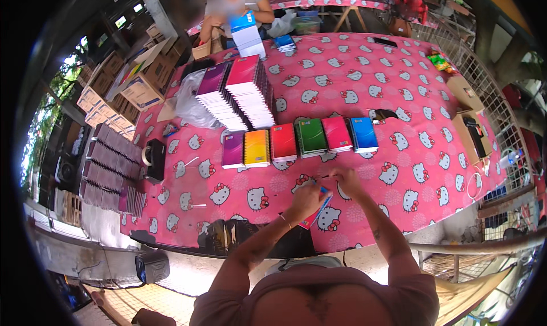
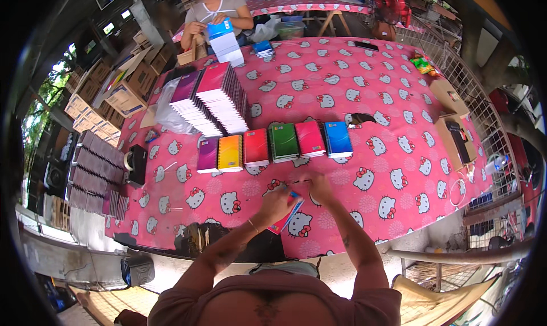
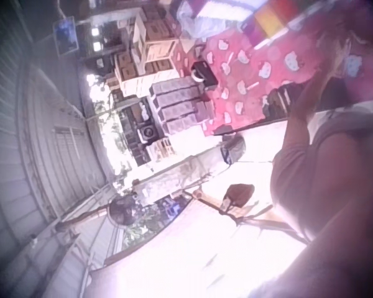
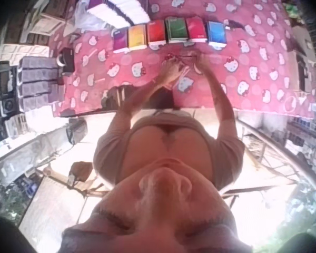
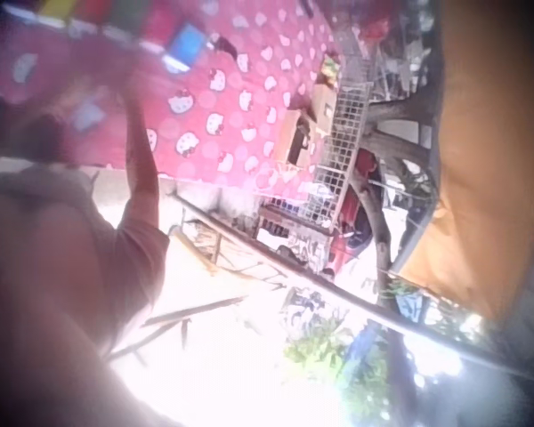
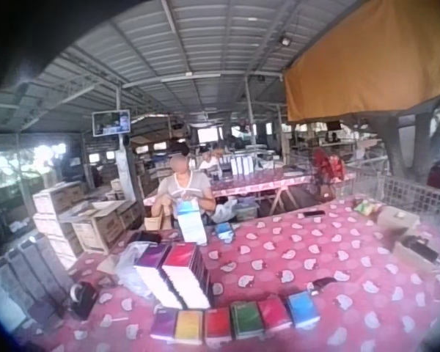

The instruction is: The person packages small notebooks by placing them into clear plastic bags, peeling the adhesive strips, and sealing them. They then sort and stack the sealed notebooks by color and size on a table covered with a patterned cloth.

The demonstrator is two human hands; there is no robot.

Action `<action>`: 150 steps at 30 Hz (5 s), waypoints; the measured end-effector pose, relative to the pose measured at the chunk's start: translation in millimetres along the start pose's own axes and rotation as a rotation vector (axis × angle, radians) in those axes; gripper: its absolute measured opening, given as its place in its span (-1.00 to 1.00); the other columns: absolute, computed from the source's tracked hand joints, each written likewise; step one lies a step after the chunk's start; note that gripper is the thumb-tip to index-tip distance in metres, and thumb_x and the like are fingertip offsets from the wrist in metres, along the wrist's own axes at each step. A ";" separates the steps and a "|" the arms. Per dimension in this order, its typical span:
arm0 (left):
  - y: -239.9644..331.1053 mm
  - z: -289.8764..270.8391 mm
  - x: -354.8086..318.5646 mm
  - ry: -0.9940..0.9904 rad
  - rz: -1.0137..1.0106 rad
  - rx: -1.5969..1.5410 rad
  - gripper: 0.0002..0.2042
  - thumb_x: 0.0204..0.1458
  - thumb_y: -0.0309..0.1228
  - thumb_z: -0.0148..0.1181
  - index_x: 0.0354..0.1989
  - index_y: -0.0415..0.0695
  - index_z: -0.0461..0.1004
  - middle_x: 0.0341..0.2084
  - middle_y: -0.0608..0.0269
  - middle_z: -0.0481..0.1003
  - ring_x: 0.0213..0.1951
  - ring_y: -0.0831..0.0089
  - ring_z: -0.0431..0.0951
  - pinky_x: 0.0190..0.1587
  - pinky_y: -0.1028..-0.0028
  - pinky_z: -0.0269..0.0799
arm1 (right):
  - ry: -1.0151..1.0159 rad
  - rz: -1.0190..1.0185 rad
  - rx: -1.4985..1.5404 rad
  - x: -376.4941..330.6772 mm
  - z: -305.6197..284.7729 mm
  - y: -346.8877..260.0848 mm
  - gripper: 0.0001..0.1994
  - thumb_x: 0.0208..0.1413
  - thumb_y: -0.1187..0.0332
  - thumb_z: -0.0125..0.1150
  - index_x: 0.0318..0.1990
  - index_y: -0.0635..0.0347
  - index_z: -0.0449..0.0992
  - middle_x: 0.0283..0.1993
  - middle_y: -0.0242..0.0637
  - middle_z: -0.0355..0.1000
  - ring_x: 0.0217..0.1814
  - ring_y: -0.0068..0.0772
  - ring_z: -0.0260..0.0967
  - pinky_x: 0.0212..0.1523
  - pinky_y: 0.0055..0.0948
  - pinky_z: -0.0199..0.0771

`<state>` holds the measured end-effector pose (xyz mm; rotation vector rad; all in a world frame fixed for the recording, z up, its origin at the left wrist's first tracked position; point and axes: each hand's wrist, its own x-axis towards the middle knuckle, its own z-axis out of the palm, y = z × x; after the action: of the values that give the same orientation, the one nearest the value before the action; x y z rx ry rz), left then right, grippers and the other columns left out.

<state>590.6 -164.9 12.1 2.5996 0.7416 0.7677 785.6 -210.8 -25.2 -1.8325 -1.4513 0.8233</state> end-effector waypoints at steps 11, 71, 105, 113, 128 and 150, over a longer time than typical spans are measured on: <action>-162.4 -102.6 -10.8 0.140 -0.093 0.189 -0.61 0.07 -0.63 0.04 0.12 -0.29 0.41 -0.03 -0.13 0.53 0.08 -0.05 0.51 0.13 0.14 0.45 | 0.254 -0.762 -0.570 46.3 54.1 -110.9 -0.53 -0.04 0.43 0.12 0.13 0.13 0.45 0.02 -0.32 0.43 0.09 -0.25 0.38 0.03 -0.17 0.37; -42.9 -43.8 20.8 -0.276 -0.078 -0.119 -0.56 0.29 0.00 -0.10 -0.11 -0.14 0.51 -0.35 -0.11 0.59 -0.34 -0.14 0.60 -0.28 0.01 0.51 | 0.166 -0.293 0.244 -24.1 30.7 -19.1 -0.51 0.05 0.73 0.00 0.15 0.17 0.46 0.16 -0.16 0.44 0.34 -0.23 0.30 0.34 -0.31 0.23; 36.4 -128.6 85.5 -1.247 0.447 0.293 -0.75 -0.14 -0.50 0.20 -0.23 -0.06 0.59 -0.15 0.07 0.55 0.00 0.20 0.54 0.25 0.04 0.19 | 0.465 0.538 1.149 -111.3 54.2 -107.4 -0.28 0.22 0.16 0.27 0.41 0.16 0.04 0.23 -0.24 0.33 0.26 -0.41 0.28 0.23 -0.33 0.26; -23.4 -72.9 -21.6 -0.189 -0.277 -0.227 -0.56 0.08 -0.37 0.22 0.16 -0.14 0.40 0.10 -0.09 0.40 0.24 0.04 0.30 0.27 0.02 0.18 | 0.379 0.539 1.132 -98.5 77.8 -64.7 -0.23 0.05 0.15 0.44 0.34 0.20 0.16 0.22 -0.19 0.33 -0.02 -0.46 0.44 -0.11 -0.38 0.48; -132.2 -232.8 -212.0 -0.308 0.108 -0.362 -0.10 0.04 -0.14 0.31 0.50 -0.03 -0.09 0.46 -0.18 -0.14 0.49 -0.03 -0.15 0.43 0.04 -0.13 | -0.267 0.529 1.291 -74.6 182.6 -215.8 -0.58 0.07 0.42 0.32 0.09 0.23 0.37 -0.06 -0.20 0.52 -0.10 -0.28 0.56 -0.03 -0.27 0.65; -267.3 -267.9 -299.6 0.068 -0.351 -1.104 -0.02 -0.13 -0.62 0.44 0.42 -0.14 -0.14 0.15 0.07 0.31 0.20 0.27 0.39 0.23 0.28 0.38 | 0.118 -0.283 0.705 -36.7 395.8 -320.1 0.06 -0.21 0.28 0.63 0.43 0.16 -0.01 0.28 -0.15 0.20 0.35 -0.30 0.16 0.35 -0.23 0.17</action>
<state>117.2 -74.2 -13.0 1.4204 0.5312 0.8244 279.8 -148.3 0.9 -1.0995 -1.1115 0.9123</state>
